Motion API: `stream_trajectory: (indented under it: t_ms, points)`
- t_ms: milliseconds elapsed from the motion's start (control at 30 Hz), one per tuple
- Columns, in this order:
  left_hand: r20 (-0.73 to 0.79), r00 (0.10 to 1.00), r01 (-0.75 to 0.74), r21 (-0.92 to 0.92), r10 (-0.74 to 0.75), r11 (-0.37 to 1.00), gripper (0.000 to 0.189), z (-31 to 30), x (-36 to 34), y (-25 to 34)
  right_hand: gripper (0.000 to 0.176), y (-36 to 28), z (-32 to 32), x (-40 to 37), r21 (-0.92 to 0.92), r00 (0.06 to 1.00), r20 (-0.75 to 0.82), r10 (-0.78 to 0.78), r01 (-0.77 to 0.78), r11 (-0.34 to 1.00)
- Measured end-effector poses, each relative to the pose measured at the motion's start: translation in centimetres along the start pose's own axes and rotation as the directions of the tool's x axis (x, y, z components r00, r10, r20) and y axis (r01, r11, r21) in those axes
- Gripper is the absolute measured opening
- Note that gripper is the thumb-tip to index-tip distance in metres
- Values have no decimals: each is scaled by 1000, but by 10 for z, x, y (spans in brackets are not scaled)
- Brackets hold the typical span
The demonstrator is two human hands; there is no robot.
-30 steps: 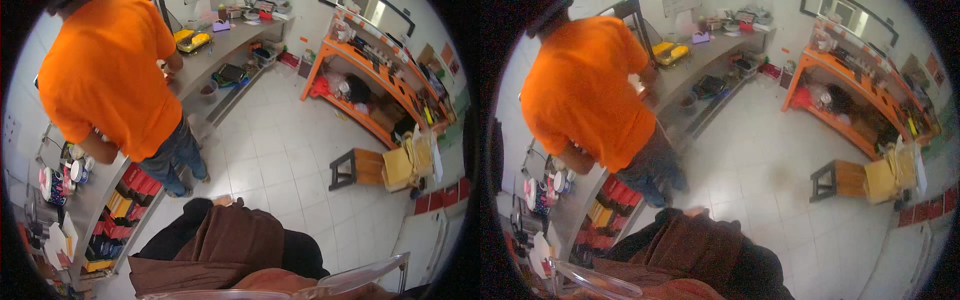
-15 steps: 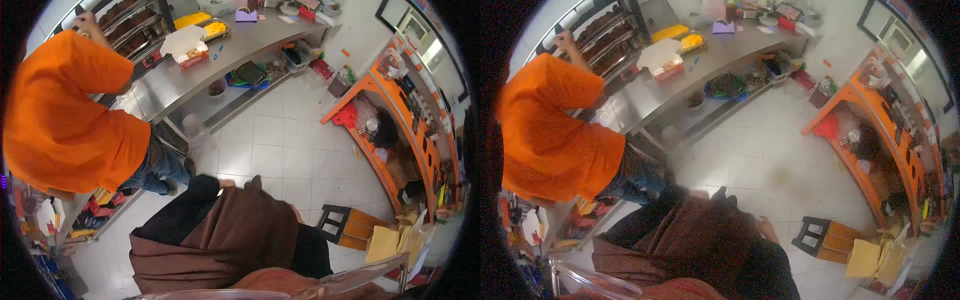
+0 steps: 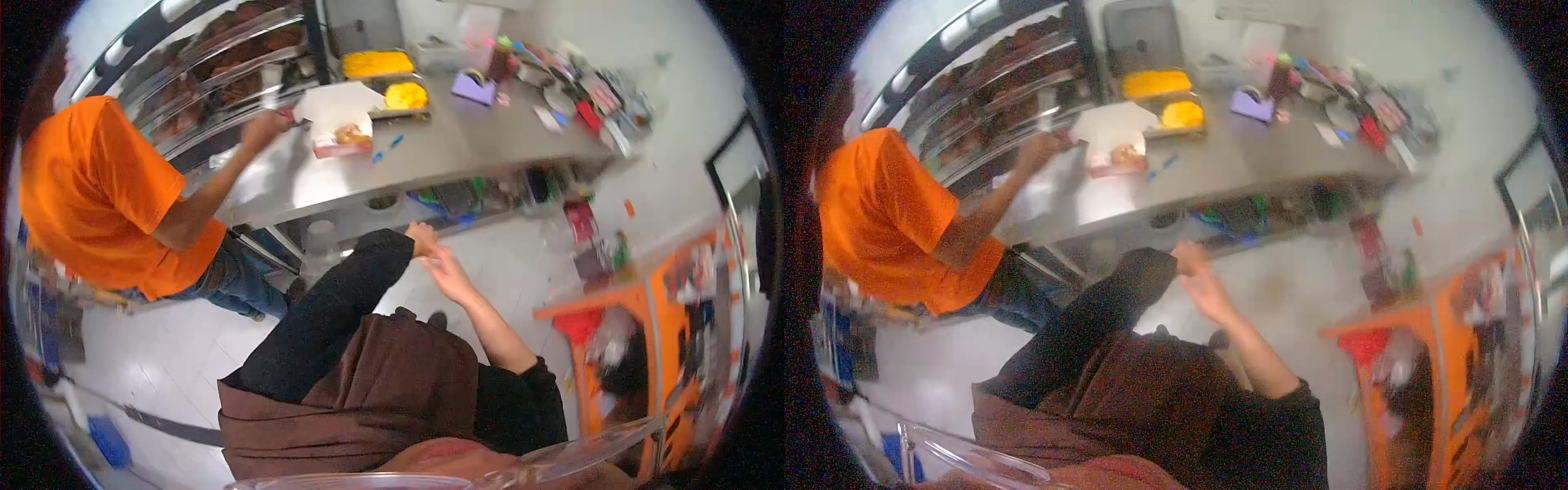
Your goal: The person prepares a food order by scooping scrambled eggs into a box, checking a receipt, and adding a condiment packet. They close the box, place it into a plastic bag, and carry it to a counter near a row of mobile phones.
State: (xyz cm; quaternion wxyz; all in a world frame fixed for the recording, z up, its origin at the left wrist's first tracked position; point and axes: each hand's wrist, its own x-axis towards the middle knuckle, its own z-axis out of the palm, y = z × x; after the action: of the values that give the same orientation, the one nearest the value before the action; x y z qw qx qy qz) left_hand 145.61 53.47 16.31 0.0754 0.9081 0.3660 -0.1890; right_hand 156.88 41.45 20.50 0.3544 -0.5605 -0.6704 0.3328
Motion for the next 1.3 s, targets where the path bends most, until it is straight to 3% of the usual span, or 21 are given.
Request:
stream_trajectory:
  t_ms: [33,100,167,267,367,467,533,567,600,667,733,800,867,933,1000,1033,1067,1100,1200,1233,1300]
  points:
    - [-8,999,37,-36,-37,999,37,0,7,-4,43,-23,-5,35,-35,991,36,-130,131,991]
    - [-29,994,94,-184,-101,978,37,6,7,-13,37,-57,-21,74,-277,977,155,-148,187,942]
    - [-32,986,143,-349,-165,926,37,21,-5,-18,20,-49,-20,116,-54,910,305,-280,310,949]
    - [31,961,242,-570,-275,785,38,41,-27,-18,22,-46,3,136,59,843,406,-352,360,931]
    - [134,923,336,-737,-361,586,38,52,-48,-24,27,-41,30,150,47,733,626,-264,303,952]
    - [274,885,405,-850,-376,336,39,66,-54,-41,25,-68,28,157,370,550,794,-258,-102,923]
    - [382,863,437,-893,-332,107,39,70,-54,-65,21,-89,27,152,373,551,644,-530,378,847]
    - [432,855,442,-896,-285,-32,39,68,-56,-78,29,-99,32,150,414,417,622,-663,544,730]
    - [472,852,438,-880,-228,-185,40,68,-56,-95,25,-130,5,136,617,282,693,-663,241,749]
    - [498,858,389,-789,-125,-476,40,66,-57,-130,21,-160,-32,127,671,237,652,-720,262,694]
    - [428,899,210,-613,-97,-762,41,63,-61,-173,17,-172,-55,135,776,64,626,-777,48,629]
    - [331,927,-25,-417,-178,-909,45,38,-73,-200,16,-166,-54,146,847,-42,523,-851,-82,525]
    - [-5,969,-230,-396,-248,-889,43,28,-70,-244,16,-163,-47,163,869,-93,440,-893,-208,449]
    - [-192,896,-444,-362,-400,-820,41,8,-68,-284,15,-167,-47,185,840,-168,511,-843,-113,532]
    - [-53,773,-507,-651,-632,-565,35,-21,-60,-312,15,-167,-45,212,765,-145,642,-753,49,643]
    - [-28,674,-477,-779,-738,-407,32,-35,-50,-324,18,-168,-51,231,612,-66,790,-609,24,791]
    - [-155,456,-348,-937,-876,-15,26,-46,-31,-327,19,-153,-42,245,696,106,718,-688,-88,713]
    - [-358,252,-95,-934,-899,345,22,-55,-14,-328,22,-151,-50,268,578,216,815,-538,-229,784]
    - [-647,425,260,-583,-634,770,39,-85,1,-339,19,-87,-36,324,534,601,661,-449,44,845]
    - [-696,497,321,-407,-518,855,43,-92,7,-343,20,-69,-36,337,518,647,667,-371,-44,854]
    - [-552,656,310,-425,-515,850,47,-96,22,-357,24,-37,-32,360,413,682,707,-187,-183,892]
